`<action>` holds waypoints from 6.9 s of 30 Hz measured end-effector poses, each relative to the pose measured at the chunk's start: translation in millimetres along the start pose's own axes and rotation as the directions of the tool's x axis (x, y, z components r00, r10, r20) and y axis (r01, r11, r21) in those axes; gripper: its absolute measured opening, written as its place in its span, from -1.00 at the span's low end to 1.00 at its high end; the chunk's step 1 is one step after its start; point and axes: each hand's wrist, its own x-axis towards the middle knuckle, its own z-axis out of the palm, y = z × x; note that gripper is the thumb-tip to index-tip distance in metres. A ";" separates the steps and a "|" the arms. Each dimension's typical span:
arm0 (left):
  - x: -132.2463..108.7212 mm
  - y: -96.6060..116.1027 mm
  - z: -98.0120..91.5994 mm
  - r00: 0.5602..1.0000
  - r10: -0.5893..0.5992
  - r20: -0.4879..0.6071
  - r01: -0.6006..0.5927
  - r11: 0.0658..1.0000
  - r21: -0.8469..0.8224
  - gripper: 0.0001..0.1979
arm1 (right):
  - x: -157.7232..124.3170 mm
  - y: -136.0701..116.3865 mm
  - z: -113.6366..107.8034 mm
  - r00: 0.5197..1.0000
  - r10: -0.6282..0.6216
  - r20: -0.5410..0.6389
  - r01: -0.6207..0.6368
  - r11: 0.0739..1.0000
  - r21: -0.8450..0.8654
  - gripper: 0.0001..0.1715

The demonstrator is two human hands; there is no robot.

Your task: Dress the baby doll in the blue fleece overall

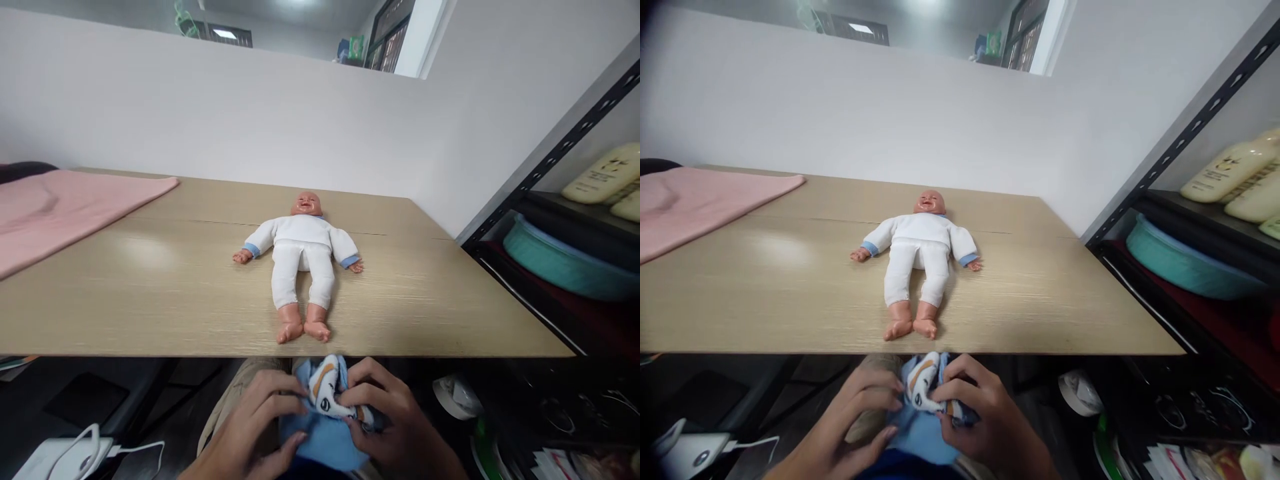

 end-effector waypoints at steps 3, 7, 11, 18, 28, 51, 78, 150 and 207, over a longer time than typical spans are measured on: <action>30.9 21.6 -22.7 0.997 -0.042 -0.069 0.035 0.995 -0.097 -0.29 | 33.0 -25.2 -25.5 0.988 -0.134 0.080 0.133 0.991 0.021 -0.47; 67.1 38.3 -43.8 0.973 -0.211 0.090 0.227 0.937 -0.266 -0.38 | 70.5 -45.0 -41.7 0.983 -0.171 0.061 0.166 0.983 0.081 -0.43; 84.2 42.1 -54.5 0.977 -0.206 0.052 0.212 0.949 -0.232 -0.63 | 88.3 -48.8 -50.8 0.986 -0.154 -0.071 0.154 0.988 -0.003 -0.37; 93.7 37.8 -67.6 0.993 -0.023 -0.115 0.011 0.994 -0.112 -0.88 | 90.7 -44.7 -66.7 0.988 0.071 0.140 -0.049 0.987 -0.156 -0.45; 123.5 43.7 -88.7 0.987 -0.152 0.054 0.155 0.986 -0.066 -0.77 | 123.0 -33.0 -84.9 0.959 -0.077 0.273 0.103 0.991 -0.081 -0.79; 142.6 17.5 -89.7 0.990 -0.122 -0.066 0.137 0.932 0.336 -0.54 | 152.5 -4.3 -66.1 0.931 0.262 0.254 -0.297 0.948 0.112 -0.56; 157.9 -23.4 -112.3 0.856 -0.323 0.403 0.517 0.540 -0.664 -0.47 | 191.7 19.6 -57.8 0.646 0.149 0.749 -0.619 0.676 0.400 0.00; 122.7 -31.4 -63.6 0.666 -0.743 0.063 0.700 0.595 -0.395 -0.56 | 194.0 37.2 -3.1 0.770 0.447 0.456 -0.430 0.891 -0.147 -0.89; 112.8 -72.5 -70.9 0.787 -0.617 0.001 0.529 0.675 -0.514 -0.74 | 188.8 76.9 10.3 0.883 0.392 0.259 -0.419 0.906 0.055 -0.83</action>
